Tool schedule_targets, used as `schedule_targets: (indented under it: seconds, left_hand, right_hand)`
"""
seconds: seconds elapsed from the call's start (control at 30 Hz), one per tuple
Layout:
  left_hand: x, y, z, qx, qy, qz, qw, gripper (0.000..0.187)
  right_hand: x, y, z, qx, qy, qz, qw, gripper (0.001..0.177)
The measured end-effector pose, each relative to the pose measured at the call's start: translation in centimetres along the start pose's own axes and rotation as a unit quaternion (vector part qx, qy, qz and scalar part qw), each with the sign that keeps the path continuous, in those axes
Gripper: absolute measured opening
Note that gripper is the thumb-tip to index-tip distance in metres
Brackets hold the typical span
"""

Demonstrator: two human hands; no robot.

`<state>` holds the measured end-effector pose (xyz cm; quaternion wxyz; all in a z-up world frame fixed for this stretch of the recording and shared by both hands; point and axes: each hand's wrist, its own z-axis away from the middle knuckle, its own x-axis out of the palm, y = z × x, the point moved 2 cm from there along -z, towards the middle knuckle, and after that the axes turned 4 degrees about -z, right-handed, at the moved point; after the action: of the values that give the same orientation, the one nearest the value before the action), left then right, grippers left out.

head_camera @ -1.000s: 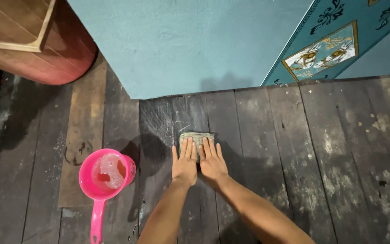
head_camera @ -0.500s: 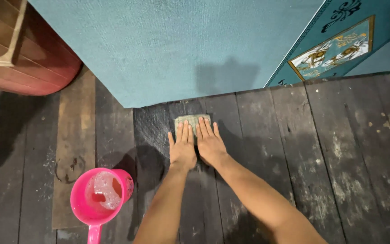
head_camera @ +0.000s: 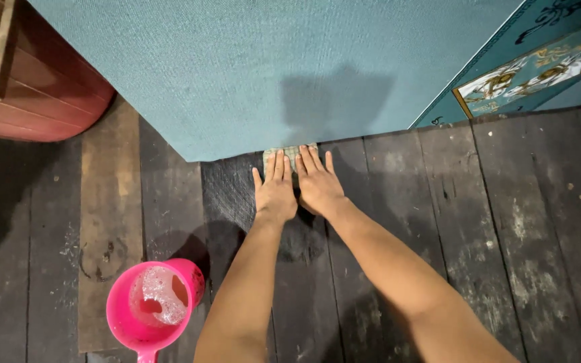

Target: The person folds a cloth, dips it into a pink plastic scoop filled with water, wrings it out, and wipes a small area of the wooden floor near a blue wall. The person repeats the wiping motion on the same spot multiple times.

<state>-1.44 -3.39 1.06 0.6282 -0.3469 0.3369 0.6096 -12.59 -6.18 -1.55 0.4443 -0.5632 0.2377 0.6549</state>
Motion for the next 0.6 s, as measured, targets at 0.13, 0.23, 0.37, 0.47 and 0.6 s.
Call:
schedule_targets:
  seconds: [0.13, 0.23, 0.37, 0.47, 0.6]
  left_hand:
    - [1.2, -0.2, -0.6, -0.003, 0.02, 0.007, 1.0, 0.086]
    - [2.6, 0.2, 0.9, -0.013, 0.04, 0.002, 0.999, 0.084]
    - [2.3, 0.9, 5.4, 0.001, 0.008, -0.013, 1.0, 0.086]
    - [2.9, 1.9, 9.8, 0.012, -0.01, -0.025, 1.0, 0.086]
    - [3.4, 3.5, 15.4, 0.014, -0.039, -0.036, 0.999, 0.083]
  right_hand:
    - [0.2, 0.4, 0.1, 0.007, -0.005, 0.011, 1.0, 0.066]
    - [1.6, 0.4, 1.8, 0.011, -0.041, -0.002, 0.999, 0.066]
    - [2.0, -0.9, 5.6, 0.001, -0.073, -0.003, 0.997, 0.068]
    - [2.2, -2.3, 9.7, -0.005, -0.074, 0.002, 0.997, 0.068]
    - [3.9, -3.7, 14.7, -0.037, -0.057, 0.033, 0.997, 0.067]
